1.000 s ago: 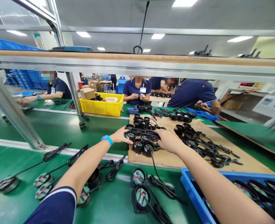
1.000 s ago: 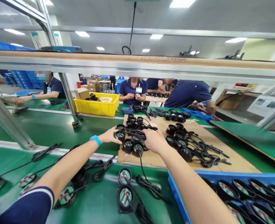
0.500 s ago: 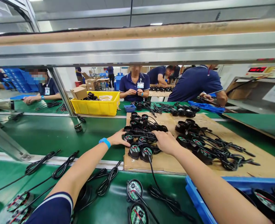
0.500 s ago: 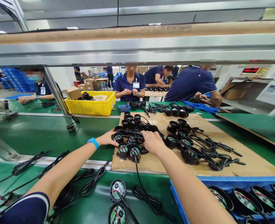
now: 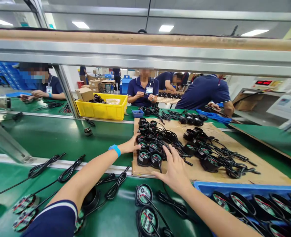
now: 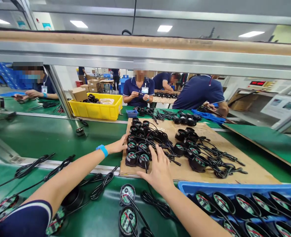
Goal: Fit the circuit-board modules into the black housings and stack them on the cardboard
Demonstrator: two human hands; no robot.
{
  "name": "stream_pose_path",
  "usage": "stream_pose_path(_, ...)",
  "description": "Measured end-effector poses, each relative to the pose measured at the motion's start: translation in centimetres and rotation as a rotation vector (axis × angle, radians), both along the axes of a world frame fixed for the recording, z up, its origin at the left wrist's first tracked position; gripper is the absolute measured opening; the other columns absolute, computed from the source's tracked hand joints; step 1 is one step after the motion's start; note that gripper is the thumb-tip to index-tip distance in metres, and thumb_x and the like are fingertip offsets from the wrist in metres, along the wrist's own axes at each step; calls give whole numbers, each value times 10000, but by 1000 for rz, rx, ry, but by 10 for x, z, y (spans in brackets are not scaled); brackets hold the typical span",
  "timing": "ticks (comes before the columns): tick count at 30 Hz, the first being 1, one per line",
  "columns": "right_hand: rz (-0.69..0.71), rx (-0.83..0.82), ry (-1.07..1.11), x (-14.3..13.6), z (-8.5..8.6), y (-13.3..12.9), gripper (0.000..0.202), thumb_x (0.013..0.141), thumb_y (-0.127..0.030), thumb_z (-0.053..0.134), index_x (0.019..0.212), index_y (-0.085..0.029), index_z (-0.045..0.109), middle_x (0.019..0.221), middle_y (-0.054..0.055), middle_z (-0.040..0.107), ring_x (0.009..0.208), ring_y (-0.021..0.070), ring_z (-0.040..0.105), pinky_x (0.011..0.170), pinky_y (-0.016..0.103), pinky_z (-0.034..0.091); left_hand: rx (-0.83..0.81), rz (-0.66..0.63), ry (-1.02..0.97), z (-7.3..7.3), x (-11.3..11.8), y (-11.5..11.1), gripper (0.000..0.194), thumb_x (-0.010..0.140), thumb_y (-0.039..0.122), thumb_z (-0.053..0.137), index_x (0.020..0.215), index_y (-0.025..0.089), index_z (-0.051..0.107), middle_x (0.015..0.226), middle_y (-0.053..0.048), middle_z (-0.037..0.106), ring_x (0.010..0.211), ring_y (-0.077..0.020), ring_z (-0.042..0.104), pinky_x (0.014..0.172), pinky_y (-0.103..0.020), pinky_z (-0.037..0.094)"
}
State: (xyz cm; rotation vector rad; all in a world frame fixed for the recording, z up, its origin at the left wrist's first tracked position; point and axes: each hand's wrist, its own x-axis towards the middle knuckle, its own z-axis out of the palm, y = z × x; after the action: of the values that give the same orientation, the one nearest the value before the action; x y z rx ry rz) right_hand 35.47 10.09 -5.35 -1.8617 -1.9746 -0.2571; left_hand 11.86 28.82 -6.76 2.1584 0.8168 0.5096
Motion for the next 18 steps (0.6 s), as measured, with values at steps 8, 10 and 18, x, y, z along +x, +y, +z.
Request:
stream_pose_path(8, -111, -132, 115, 10, -43, 31, 1092, 859, -613, 631, 1626, -155, 3, 1678, 248, 105, 1530, 445, 194, 1156, 612, 326, 22, 221, 274, -22, 18, -50, 1656, 425, 857, 787, 1609, 125, -110, 1685, -271, -31, 1545, -484, -87, 1201, -691, -120)
stream_pose_path(10, -87, -144, 110, 17, -44, 41, 1088, 855, -623, 642, 1629, -162, 33, 1686, 233, 92, 1548, 436, 124, 1183, 592, 304, 51, 253, 304, -22, 26, -47, 1632, 438, 870, 765, 1610, 125, -93, 1689, -261, -29, 1549, -465, -106, 1210, -668, -128)
stream_pose_path(18, -16, -181, 43, 38, -48, 78, 953, 893, -618, 616, 1628, -202, 172, 1707, 171, 64, 1567, 407, 9, 1218, 593, 250, 95, 320, 363, -11, 46, -11, 1561, 460, 828, 776, 1608, 130, -18, 1699, -231, 62, 1564, -461, -12, 1233, -672, -31)
